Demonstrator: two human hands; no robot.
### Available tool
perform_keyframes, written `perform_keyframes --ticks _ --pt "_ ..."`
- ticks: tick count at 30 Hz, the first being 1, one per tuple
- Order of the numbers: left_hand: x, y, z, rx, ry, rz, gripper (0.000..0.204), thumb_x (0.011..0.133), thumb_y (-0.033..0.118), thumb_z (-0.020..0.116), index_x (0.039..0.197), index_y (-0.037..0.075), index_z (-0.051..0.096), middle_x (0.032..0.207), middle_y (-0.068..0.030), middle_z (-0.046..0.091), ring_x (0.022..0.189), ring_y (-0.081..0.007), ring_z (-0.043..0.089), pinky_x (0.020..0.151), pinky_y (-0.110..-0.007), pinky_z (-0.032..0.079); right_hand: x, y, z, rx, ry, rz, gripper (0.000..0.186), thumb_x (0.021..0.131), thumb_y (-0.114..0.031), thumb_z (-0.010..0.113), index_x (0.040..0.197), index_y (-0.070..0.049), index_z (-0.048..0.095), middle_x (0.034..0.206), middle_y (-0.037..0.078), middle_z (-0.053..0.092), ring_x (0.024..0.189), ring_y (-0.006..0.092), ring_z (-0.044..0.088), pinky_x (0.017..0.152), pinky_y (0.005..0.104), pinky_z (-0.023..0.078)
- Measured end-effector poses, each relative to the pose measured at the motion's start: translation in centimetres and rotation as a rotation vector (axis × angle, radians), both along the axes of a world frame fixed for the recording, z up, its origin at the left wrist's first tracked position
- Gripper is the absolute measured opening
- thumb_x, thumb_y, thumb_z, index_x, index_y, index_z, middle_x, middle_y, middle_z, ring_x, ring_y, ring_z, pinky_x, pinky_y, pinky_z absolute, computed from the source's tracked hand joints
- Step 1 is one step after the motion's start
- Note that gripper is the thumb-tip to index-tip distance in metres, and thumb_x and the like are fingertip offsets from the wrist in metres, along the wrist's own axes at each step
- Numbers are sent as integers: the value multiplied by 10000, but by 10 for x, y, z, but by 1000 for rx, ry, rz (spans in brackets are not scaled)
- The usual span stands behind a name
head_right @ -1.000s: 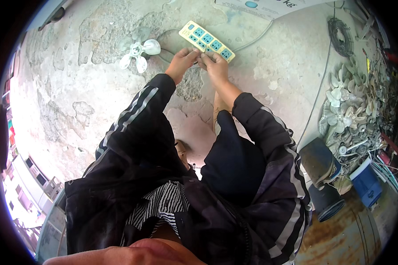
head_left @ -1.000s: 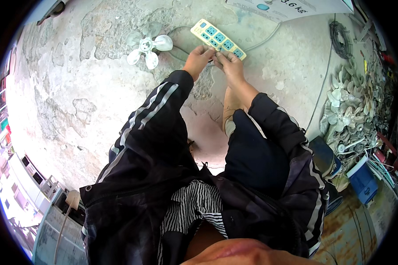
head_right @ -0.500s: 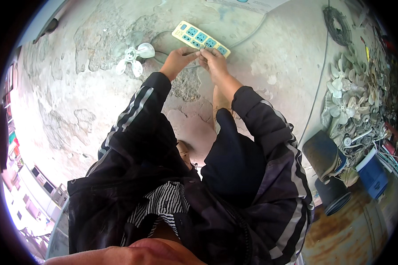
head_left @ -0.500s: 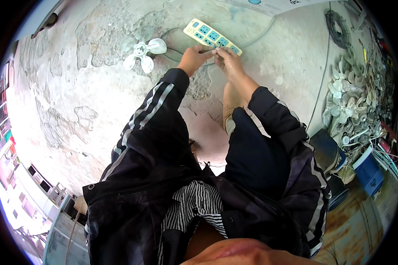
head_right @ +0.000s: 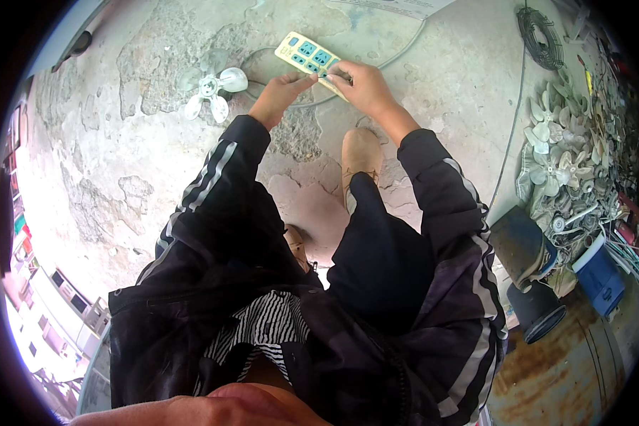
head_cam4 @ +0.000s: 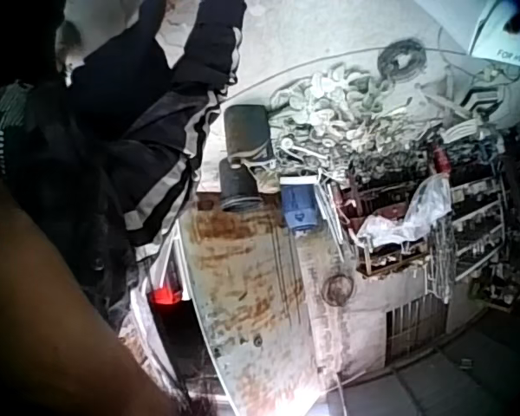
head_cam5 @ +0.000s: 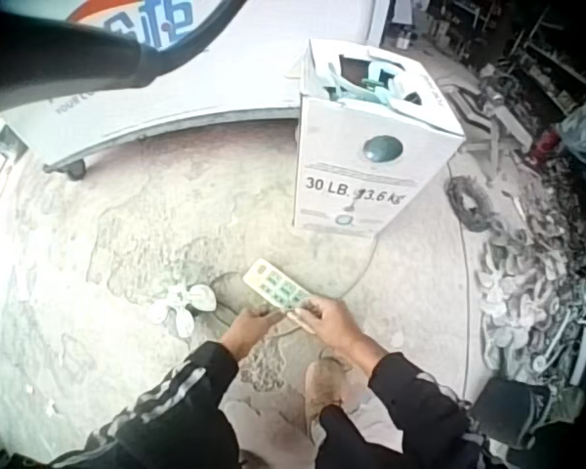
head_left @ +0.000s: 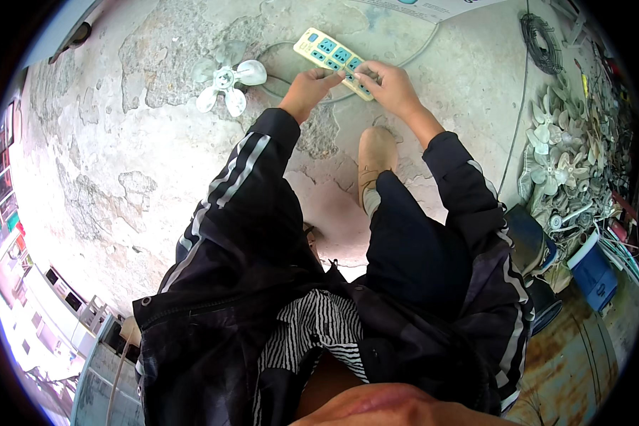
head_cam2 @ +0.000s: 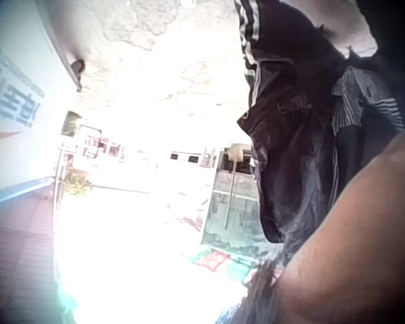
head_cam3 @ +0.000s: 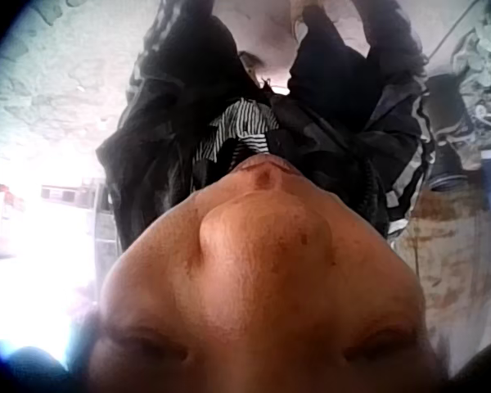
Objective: The person plugs a fan blade into a power strip and tests it, then sits on the floor to disassemble the blade using a wrench and pliers. They remove the central hub and later reattach it, continuing to adjust the blade with the wrench.
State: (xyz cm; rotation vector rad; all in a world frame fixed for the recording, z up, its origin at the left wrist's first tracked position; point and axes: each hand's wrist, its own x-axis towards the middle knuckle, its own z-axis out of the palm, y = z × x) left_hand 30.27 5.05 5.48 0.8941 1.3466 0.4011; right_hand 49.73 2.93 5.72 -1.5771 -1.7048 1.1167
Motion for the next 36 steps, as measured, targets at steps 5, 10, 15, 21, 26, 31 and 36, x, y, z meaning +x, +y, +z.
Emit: perform_keyframes --ticks 5,10,15,21,26,31,36 --pt "-1 0 10 9 -40 17 440 810 333 717 1029 -43 653 974 -92 638 932 -145 549 842 -289 416 -1 2 -2 229 -117 31 136 847 -188 632 899 -65 660 800 102 641 651 247 580 612 328 467" --pt "-5 1 -1 47 -125 50 381 815 279 721 1036 -26 663 960 -64 645 911 -130 551 826 -271 417 -9 -2 -19 -153 284 -143 213 883 -224 611 909 -21 671 786 62 663 667 143 603 594 304 467" --pt "-9 2 2 30 -131 33 392 810 314 727 1056 14 669 1010 -46 646 998 -124 533 915 -282 368 1 7 -13 -529 434 -168 294 890 -281 614 995 -10 658 885 84 684 748 111 627 620 279 484" --pt "-14 5 6 -4 -148 19 391 805 323 727 1053 24 673 1014 -37 646 1003 -127 532 917 -275 358 -11 3 -4 125 95 -32 204 838 -245 670 959 -80 668 931 69 688 750 174 648 625 305 503" --pt "-15 6 3 -29 -165 -1 378 814 335 711 1052 43 678 1036 -29 642 1057 -121 500 970 -294 307 -9 6 6 358 -189 45 94 791 -164 681 871 -114 670 869 18 671 737 228 634 640 324 515" --pt "-16 5 -4 -32 -179 2 367 819 336 706 1047 50 679 1038 -23 640 1077 -121 486 989 -313 288 -8 6 8 514 -234 79 70 782 -138 672 851 -127 674 835 22 664 741 229 629 640 331 514" --pt "-15 5 1 -23 -197 0 358 811 339 718 1034 61 682 1015 -19 645 1061 -119 495 982 -312 298 -9 3 5 441 -180 66 83 805 -140 663 872 -94 681 860 58 666 735 241 624 631 327 499"
